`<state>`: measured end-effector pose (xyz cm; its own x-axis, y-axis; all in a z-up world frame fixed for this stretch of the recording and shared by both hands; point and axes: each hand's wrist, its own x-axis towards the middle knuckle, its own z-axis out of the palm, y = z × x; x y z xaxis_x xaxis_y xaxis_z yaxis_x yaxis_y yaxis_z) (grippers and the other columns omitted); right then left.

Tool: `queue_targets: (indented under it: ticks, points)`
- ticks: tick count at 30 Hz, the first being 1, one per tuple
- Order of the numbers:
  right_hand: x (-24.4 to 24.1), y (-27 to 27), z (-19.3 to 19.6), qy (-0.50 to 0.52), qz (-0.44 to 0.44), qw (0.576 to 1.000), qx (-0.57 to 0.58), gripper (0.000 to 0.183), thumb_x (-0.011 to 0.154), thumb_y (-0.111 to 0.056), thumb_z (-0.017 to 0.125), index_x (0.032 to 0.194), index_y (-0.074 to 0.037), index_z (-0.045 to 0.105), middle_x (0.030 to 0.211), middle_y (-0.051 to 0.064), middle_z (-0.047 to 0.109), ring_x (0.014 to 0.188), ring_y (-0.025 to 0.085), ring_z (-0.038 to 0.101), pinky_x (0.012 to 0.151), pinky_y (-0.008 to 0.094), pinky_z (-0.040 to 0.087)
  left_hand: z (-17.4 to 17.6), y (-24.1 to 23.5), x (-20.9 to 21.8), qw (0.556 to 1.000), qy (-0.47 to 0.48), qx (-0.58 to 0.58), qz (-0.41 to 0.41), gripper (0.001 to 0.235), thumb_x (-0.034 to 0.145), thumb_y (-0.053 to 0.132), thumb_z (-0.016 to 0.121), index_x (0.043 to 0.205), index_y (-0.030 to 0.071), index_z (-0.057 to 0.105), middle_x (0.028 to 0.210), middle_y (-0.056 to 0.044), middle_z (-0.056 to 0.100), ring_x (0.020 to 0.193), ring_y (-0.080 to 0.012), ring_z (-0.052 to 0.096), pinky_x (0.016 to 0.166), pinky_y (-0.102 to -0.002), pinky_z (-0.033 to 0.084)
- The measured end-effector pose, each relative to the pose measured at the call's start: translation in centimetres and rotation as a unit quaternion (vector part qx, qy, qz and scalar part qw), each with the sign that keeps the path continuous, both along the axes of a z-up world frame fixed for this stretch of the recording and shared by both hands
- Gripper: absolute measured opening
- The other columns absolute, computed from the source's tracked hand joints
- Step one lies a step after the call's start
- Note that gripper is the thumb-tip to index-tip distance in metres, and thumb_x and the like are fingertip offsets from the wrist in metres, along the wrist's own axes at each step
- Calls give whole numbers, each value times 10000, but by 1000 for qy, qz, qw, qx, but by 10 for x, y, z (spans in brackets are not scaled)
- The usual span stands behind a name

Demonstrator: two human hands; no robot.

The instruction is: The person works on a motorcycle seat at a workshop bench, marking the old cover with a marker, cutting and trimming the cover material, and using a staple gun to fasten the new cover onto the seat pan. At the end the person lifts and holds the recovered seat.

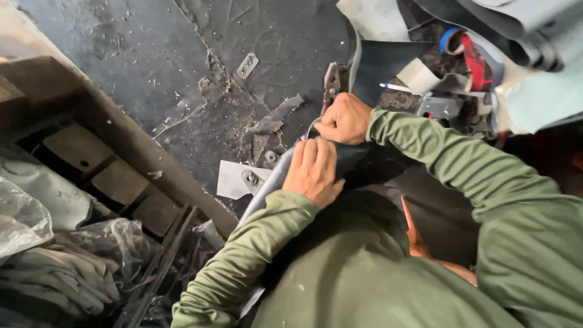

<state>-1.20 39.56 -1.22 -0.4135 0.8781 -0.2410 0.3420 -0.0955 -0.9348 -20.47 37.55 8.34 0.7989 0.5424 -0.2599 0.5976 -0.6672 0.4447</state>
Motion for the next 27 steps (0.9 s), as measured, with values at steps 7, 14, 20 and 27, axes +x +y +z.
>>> queue_targets:
  ticks: [7, 14, 20, 27]
  points:
    - [-9, -15, -62, 7, 124, 991, -48, 385, 835, -198, 690, 526, -23, 541, 485, 139, 442, 403, 269, 394, 444, 413, 376, -10, 4, 4, 997, -20, -59, 41, 686, 760, 454, 837, 1189, -37, 625, 1155, -175, 592, 1104, -348, 543, 1019, -468, 426]
    - [-18, -63, -102, 53, 203, 961, -178, 219, 713, -164, 695, 586, -8, 610, 502, 145, 498, 471, 187, 445, 463, 410, 370, -8, -26, 9, 996, -55, 58, -45, 578, 766, 424, 778, 1138, -1, 656, 1086, -144, 601, 1079, -318, 558, 976, -421, 447]
    - [-13, -46, -65, -38, 34, 998, -35, 229, 815, -217, 723, 693, -27, 688, 644, 173, 659, 576, 246, 642, 559, 394, 482, -23, -34, 16, 996, -62, 50, -28, 510, 787, 449, 773, 1055, 24, 683, 1055, -138, 609, 1014, -321, 580, 876, -425, 446]
    - [6, -172, -16, 306, -457, 696, -463, 573, 935, -673, 562, 1007, -119, 688, 728, 27, 669, 593, 194, 620, 467, 360, 460, -48, -64, 39, 994, -19, 103, 5, 462, 755, 507, 771, 872, 66, 700, 926, -94, 626, 846, -281, 609, 801, -425, 442]
